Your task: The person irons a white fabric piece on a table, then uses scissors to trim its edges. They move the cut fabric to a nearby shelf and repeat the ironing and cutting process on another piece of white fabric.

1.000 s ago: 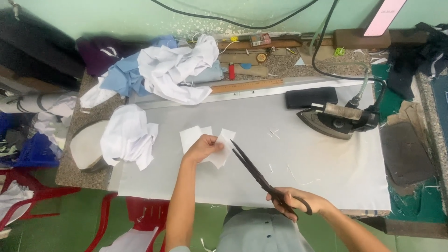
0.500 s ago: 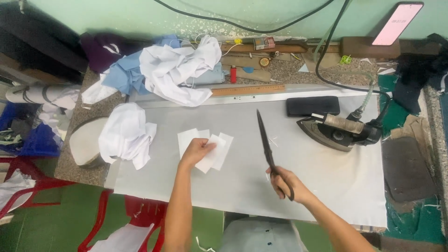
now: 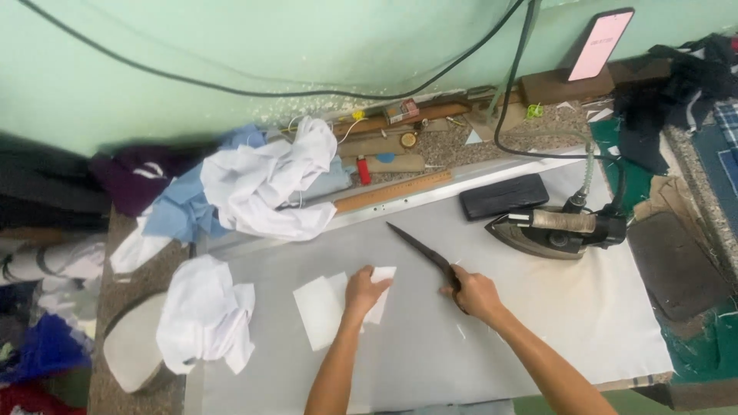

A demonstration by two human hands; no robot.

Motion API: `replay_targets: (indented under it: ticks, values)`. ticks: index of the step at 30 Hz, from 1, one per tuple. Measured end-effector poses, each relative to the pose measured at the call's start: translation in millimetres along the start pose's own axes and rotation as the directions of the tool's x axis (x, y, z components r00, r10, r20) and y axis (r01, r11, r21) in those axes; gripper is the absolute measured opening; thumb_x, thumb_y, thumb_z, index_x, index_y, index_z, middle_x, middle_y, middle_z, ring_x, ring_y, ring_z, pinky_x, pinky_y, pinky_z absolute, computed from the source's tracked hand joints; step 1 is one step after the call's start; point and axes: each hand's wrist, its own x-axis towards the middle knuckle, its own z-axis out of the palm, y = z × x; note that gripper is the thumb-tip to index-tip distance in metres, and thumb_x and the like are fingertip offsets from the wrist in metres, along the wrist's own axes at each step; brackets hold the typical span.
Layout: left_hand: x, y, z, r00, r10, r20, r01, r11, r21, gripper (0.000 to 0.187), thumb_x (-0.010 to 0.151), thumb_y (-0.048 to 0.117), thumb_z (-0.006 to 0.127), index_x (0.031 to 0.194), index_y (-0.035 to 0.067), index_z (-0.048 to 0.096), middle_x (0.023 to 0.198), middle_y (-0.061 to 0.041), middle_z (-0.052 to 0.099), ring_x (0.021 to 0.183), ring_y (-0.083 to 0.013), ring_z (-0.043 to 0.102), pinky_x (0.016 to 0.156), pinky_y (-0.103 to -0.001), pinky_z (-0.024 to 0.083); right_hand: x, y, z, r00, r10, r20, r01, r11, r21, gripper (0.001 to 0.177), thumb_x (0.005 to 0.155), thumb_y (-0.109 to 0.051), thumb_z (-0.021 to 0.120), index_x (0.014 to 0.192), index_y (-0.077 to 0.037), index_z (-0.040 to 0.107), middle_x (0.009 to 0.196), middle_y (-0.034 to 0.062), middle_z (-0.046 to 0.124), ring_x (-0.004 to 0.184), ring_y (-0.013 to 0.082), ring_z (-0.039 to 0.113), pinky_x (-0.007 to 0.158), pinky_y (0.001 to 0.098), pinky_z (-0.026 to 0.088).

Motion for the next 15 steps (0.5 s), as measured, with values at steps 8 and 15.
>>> replay_targets:
  ticks: [8, 15]
  values:
    - [180.4, 123.5, -93.4, 0.942, -0.282, -0.181, -0.186, 0.009, -0.982, 0.051, 0.080, 0.012, 0.081, 0.125, 0.005, 0.058, 0.116, -0.014, 0.073, 0.096, -0.0314, 0.073, 0.071, -0.052, 0.059, 11.6, 49.2, 76.0, 0.970, 0.094, -0.223, -0.064, 0.988, 0.141, 0.071, 0.084, -0.055, 0.073, 0.141, -0.020, 0.051, 0.079, 0.0112, 0.074, 0.066, 0.0352, 0.065, 0.065, 0.0416, 0.052]
    - [186.9, 109.2, -140.6, 0.881, -0.130, -0.455, -0.384, 0.364, -0.848, 0.081, 0.087, 0.032, 0.073, 0.153, 0.003, 0.038, 0.159, -0.017, 0.042, 0.145, -0.0253, 0.045, 0.118, -0.038, 0.041, 53.9, 16.1, 62.4, 0.933, -0.005, -0.360, 0.043, 0.994, 0.097, 0.065, 0.086, -0.052, 0.072, 0.140, -0.021, 0.051, 0.072, 0.0085, 0.071, 0.058, 0.0332, 0.063, 0.058, 0.0428, 0.051]
